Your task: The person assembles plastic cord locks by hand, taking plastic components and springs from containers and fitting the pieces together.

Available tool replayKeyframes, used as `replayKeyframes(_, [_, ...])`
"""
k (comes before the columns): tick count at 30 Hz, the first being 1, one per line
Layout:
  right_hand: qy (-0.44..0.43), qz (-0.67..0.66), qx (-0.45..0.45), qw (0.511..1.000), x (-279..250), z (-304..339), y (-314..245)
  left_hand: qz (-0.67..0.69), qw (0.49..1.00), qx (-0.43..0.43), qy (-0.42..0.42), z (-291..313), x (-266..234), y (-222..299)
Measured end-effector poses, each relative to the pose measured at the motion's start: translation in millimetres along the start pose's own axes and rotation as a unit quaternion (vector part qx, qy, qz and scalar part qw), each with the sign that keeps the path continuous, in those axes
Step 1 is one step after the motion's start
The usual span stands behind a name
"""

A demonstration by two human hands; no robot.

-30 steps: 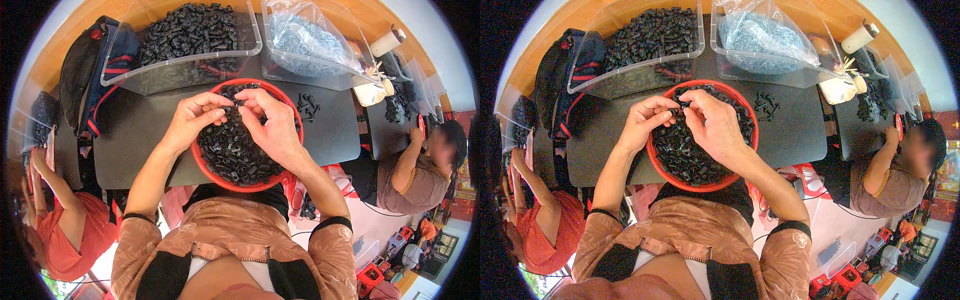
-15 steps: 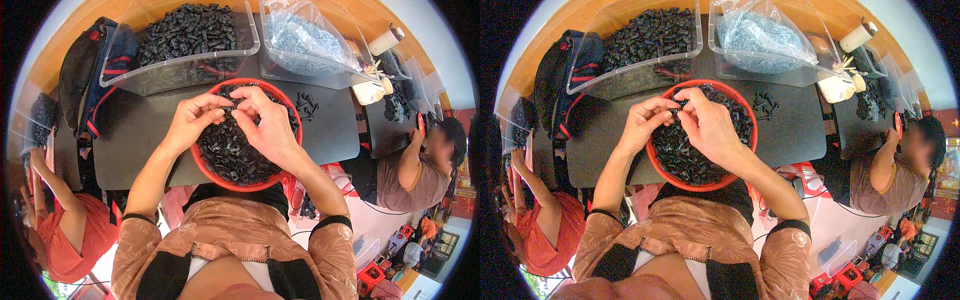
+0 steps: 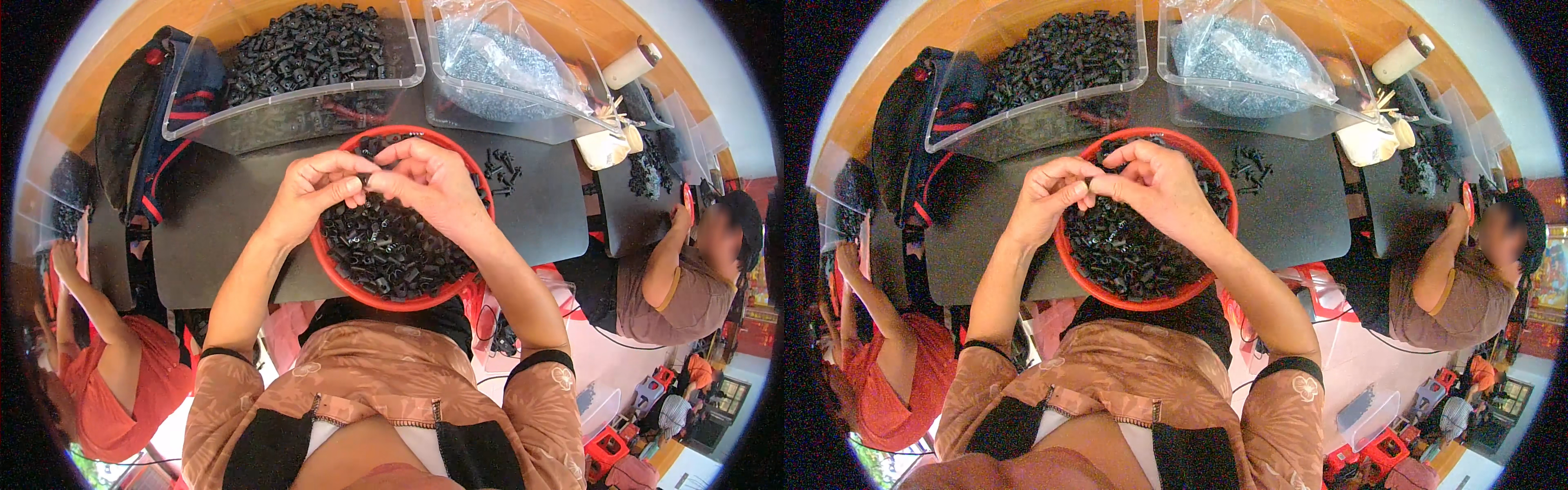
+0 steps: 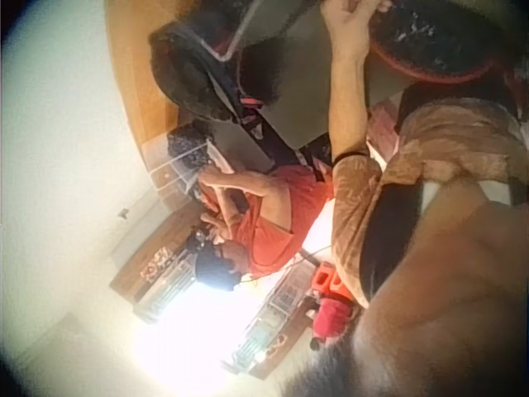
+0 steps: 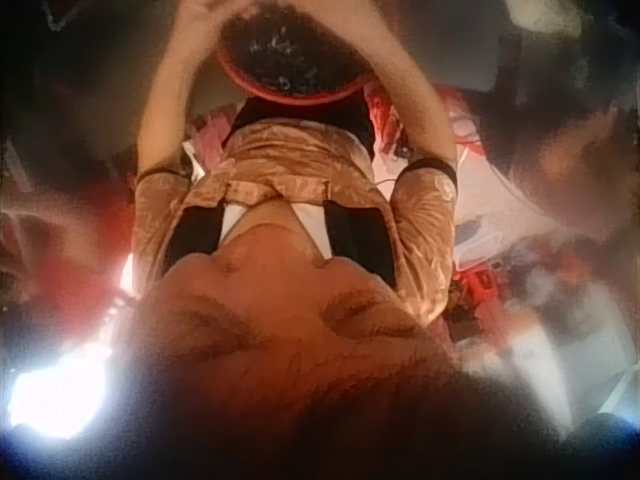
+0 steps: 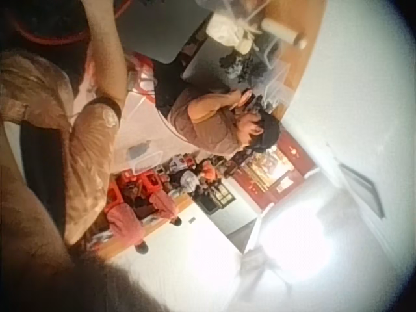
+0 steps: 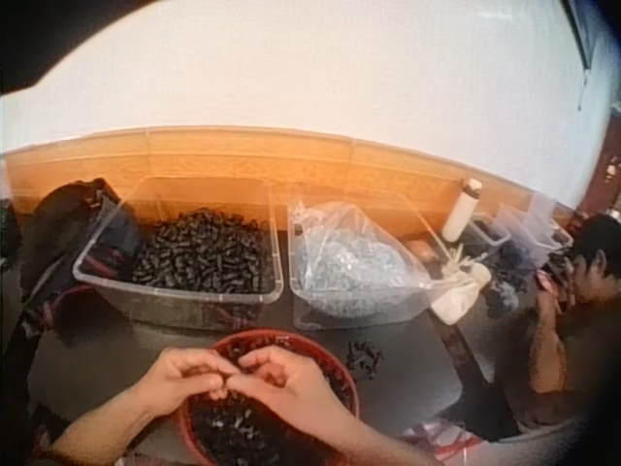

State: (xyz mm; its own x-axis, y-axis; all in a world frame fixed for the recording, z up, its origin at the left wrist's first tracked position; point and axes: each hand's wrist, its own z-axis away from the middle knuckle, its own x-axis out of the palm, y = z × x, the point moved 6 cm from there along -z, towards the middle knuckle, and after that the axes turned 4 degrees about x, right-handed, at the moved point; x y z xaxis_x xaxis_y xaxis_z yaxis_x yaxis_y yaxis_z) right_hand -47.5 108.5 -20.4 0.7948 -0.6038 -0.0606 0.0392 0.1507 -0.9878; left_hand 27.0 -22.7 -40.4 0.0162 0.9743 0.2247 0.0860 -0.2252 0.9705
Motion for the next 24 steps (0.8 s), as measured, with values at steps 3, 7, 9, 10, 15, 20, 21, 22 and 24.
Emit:
replayKeyframes(3, [0.044,-0.06,-0.038,0.996,-13.1,-0.8,-3.5,0.028,0.997,0.034,0.061,-3.1,-10.9,2.9])
replayKeyframes(7, [0.117,0.08,-0.049,0.989,-42.1,2.5,1.1,0.09,0.984,0.067,0.135,-4.4,-24.3,9.5])
replayKeyframes(9, [0.126,0.128,-0.047,0.983,-47.0,3.3,5.8,0.112,0.983,0.063,0.133,-5.2,-24.3,9.3])
replayKeyframes(10, [0.123,0.155,-0.055,0.979,-46.2,4.0,6.5,0.112,0.983,0.063,0.133,-4.7,-24.1,9.9])
replayKeyframes(15, [0.121,0.258,-0.044,0.958,-38.5,7.7,4.0,0.082,0.987,0.041,0.13,-3.4,-22.8,7.5])
replayKeyframes(20, [0.11,0.353,-0.125,0.921,-25.7,4.9,0.7,0.065,0.991,0.045,0.103,-4.2,-20.0,6.6])
replayKeyframes(21, [0.11,0.353,-0.125,0.92,-23.8,3.4,2.8,0.05,0.994,0.045,0.091,-4.2,-18.8,6.7])
replayKeyframes(22, [0.11,0.37,-0.148,0.91,-20.1,2.4,3.8,0.05,0.994,0.045,0.091,-4.0,-18.0,7.1])
replayKeyframes(24, [0.11,0.387,-0.17,0.9,-15.0,1.7,2.4,0.03,0.995,0.033,0.095,-3.8,-16.1,6.6])
